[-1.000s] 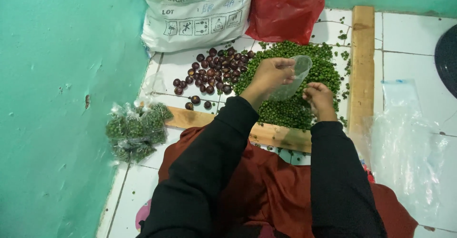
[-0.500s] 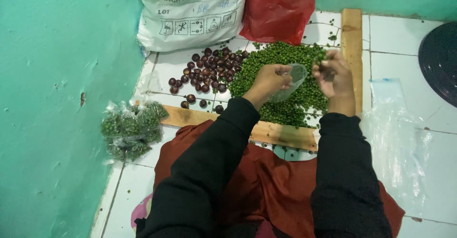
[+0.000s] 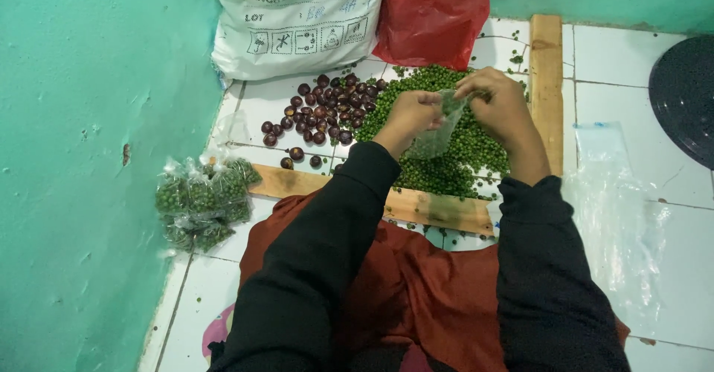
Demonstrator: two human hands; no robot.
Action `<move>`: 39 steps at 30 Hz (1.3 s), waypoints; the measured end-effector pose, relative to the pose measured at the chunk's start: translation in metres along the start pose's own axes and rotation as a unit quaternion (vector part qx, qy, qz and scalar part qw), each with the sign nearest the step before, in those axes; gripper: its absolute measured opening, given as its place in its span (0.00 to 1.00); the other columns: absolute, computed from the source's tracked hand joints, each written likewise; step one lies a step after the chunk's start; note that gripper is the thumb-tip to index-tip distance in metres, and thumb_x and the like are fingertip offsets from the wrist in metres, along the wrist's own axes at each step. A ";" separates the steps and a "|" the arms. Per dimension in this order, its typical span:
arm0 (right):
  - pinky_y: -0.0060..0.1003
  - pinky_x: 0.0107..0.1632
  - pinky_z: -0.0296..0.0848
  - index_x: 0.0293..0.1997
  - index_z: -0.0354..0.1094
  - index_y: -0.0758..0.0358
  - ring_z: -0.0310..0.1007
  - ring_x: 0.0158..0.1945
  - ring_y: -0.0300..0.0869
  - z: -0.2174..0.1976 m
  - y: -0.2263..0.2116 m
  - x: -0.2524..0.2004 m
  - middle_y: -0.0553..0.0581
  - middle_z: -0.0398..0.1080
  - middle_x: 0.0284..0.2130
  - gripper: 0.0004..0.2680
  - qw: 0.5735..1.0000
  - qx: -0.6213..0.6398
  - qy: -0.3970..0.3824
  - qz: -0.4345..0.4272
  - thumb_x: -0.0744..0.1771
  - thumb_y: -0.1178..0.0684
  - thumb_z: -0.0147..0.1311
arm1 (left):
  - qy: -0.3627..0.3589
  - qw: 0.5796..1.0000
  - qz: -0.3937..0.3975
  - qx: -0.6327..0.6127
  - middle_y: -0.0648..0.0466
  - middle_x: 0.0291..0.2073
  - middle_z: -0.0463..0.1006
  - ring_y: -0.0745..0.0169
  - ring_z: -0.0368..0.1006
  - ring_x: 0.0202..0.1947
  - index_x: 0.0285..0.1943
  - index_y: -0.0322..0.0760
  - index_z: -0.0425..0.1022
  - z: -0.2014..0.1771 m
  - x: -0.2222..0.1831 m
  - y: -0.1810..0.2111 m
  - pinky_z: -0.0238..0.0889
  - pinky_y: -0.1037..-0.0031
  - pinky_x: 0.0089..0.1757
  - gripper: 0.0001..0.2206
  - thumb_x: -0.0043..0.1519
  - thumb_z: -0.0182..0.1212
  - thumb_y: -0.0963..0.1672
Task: Manually scooping green beans from a pile on the floor into small plastic bags using a small plastic container.
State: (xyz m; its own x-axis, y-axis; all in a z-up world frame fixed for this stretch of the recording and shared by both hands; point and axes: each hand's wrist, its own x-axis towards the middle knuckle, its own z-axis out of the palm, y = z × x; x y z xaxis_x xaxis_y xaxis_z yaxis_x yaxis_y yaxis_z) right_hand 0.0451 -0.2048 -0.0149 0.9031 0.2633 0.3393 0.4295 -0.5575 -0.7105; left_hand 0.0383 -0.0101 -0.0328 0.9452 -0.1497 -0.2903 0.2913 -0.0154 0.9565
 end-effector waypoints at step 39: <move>0.47 0.35 0.79 0.45 0.77 0.68 0.80 0.39 0.56 -0.026 -0.050 0.008 0.72 0.75 0.38 0.07 0.987 0.090 -0.058 0.117 0.66 0.66 0.54 | -0.003 1.000 0.001 0.006 0.24 0.57 0.73 0.40 0.83 0.47 0.66 0.20 0.72 0.005 -0.016 0.011 0.83 0.60 0.46 0.22 0.61 0.59 0.36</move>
State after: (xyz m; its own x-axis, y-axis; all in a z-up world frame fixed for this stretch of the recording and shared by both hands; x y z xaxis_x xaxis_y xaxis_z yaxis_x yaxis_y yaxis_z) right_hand 0.0312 -0.1950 0.0392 0.9671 0.2387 0.0877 0.1934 -0.4667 -0.8630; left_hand 0.0253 -0.0133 -0.0170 0.9448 -0.1558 -0.2881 0.2873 -0.0279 0.9574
